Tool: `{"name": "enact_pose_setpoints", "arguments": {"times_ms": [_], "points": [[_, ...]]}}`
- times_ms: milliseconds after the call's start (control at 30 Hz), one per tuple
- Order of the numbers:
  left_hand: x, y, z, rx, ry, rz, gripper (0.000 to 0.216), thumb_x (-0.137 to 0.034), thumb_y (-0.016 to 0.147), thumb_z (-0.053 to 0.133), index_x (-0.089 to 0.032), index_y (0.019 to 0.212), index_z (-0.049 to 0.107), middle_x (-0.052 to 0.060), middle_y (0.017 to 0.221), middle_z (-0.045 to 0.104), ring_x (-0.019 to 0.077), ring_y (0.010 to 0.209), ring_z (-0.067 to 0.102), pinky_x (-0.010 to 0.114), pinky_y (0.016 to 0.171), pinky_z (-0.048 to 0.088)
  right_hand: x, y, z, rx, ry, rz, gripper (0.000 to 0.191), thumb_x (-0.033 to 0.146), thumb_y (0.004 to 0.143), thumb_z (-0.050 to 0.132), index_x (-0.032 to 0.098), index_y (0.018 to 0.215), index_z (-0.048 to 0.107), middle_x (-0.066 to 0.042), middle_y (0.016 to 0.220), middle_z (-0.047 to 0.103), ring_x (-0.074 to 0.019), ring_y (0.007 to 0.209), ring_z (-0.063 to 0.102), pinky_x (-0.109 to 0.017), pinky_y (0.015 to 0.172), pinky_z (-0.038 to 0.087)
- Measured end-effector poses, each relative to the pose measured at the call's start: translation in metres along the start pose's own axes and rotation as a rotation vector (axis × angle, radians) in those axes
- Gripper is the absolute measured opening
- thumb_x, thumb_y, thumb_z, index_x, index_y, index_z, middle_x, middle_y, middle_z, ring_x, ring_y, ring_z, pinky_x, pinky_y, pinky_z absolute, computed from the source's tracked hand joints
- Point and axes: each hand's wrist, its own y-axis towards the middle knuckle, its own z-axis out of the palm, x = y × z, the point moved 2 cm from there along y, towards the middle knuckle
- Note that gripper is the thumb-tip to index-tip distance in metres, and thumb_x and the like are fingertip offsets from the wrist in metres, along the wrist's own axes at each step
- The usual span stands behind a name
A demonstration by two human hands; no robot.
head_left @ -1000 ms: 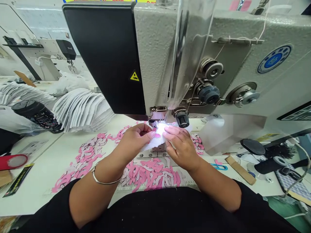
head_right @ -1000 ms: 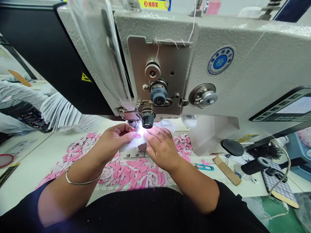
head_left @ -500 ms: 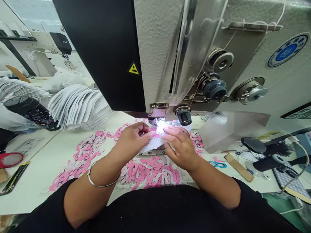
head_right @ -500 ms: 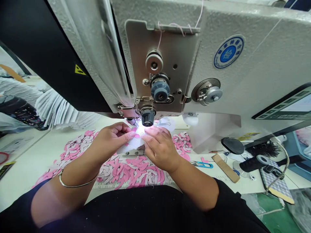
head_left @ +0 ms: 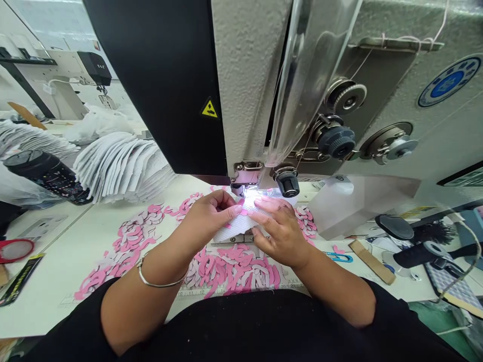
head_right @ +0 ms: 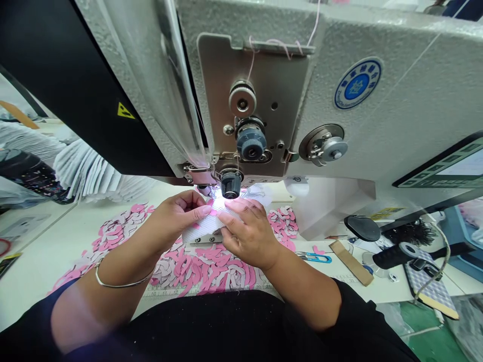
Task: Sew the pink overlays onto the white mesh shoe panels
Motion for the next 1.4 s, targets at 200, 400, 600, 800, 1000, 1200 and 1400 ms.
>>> {"name": "enact_pose_setpoints", "arguments": {"times_ms": [200,400,600,800,1000,1200,1400], "points": [[0.004,-0.009,0.013,0.014,-0.238,-0.071,0.031,-0.042,0.072,0.076,-0.020,0.076,0.054,-0.003,0.067,0.054,0.0110,0.057,0.049,0.023,0.051,0.039,-0.003,-0.003,0.006,-0.086,-0.003,-0.038,0.034,0.014,0.086,0.065,0.029,0.116,0.061,-0.007,0.120,0.065,-0.0245,0.118,0.059,-0.046,0.099,0.048],[0.002,-0.011,0.016,0.045,-0.350,-0.135,0.036,-0.038,0.071,0.078,-0.023,0.095,0.055,-0.006,0.065,0.051,0.0106,0.054,0.047,0.022,0.049,0.036,-0.005,-0.004,0.007,-0.109,0.030,-0.043,0.032,0.011,0.087,0.063,0.028,0.113,0.061,-0.008,0.119,0.065,-0.0243,0.118,0.059,-0.047,0.098,0.047],[0.001,-0.001,0.011,0.154,-0.331,-0.155,0.028,-0.038,0.074,0.075,-0.019,0.069,0.055,-0.005,0.063,0.049,0.0087,0.053,0.045,0.022,0.049,0.034,-0.004,-0.003,0.006,-0.131,0.037,-0.028,0.033,0.010,0.087,0.061,0.031,0.112,0.063,-0.005,0.118,0.066,-0.0222,0.115,0.061,-0.044,0.097,0.048],[0.000,0.001,0.017,0.156,-0.470,-0.196,0.017,-0.028,0.073,0.074,-0.019,0.070,0.060,-0.003,0.063,0.054,0.0101,0.053,0.050,0.024,0.051,0.039,-0.004,0.001,0.003,-0.132,0.040,-0.021,0.028,0.011,0.088,0.061,0.030,0.109,0.064,-0.005,0.116,0.067,-0.0224,0.114,0.062,-0.044,0.095,0.049],[-0.004,0.004,0.021,0.153,-0.518,-0.218,0.010,-0.025,0.074,0.071,-0.018,0.073,0.065,0.002,0.069,0.064,0.0129,0.058,0.058,0.026,0.055,0.044,-0.013,0.009,-0.002,-0.034,0.070,0.033,0.026,0.009,0.090,0.057,0.031,0.103,0.065,-0.001,0.109,0.070,-0.0200,0.107,0.064,-0.041,0.095,0.049],[-0.002,0.012,0.021,0.121,-0.485,-0.192,0.011,-0.027,0.073,0.072,-0.018,0.078,0.070,0.001,0.066,0.064,0.0127,0.056,0.056,0.024,0.052,0.042,-0.019,0.021,-0.007,0.057,0.145,0.051,0.030,0.008,0.091,0.050,0.031,0.100,0.068,-0.001,0.097,0.066,-0.0184,0.102,0.062,-0.040,0.095,0.049],[-0.003,0.012,0.024,0.089,-0.525,-0.209,0.014,-0.027,0.072,0.073,-0.017,0.083,0.072,0.001,0.068,0.065,0.0116,0.056,0.056,0.023,0.051,0.043,-0.023,0.023,-0.007,0.123,0.179,0.079,0.029,0.012,0.093,0.049,0.031,0.100,0.070,-0.001,0.091,0.063,-0.0181,0.095,0.062,-0.039,0.093,0.049]]}}
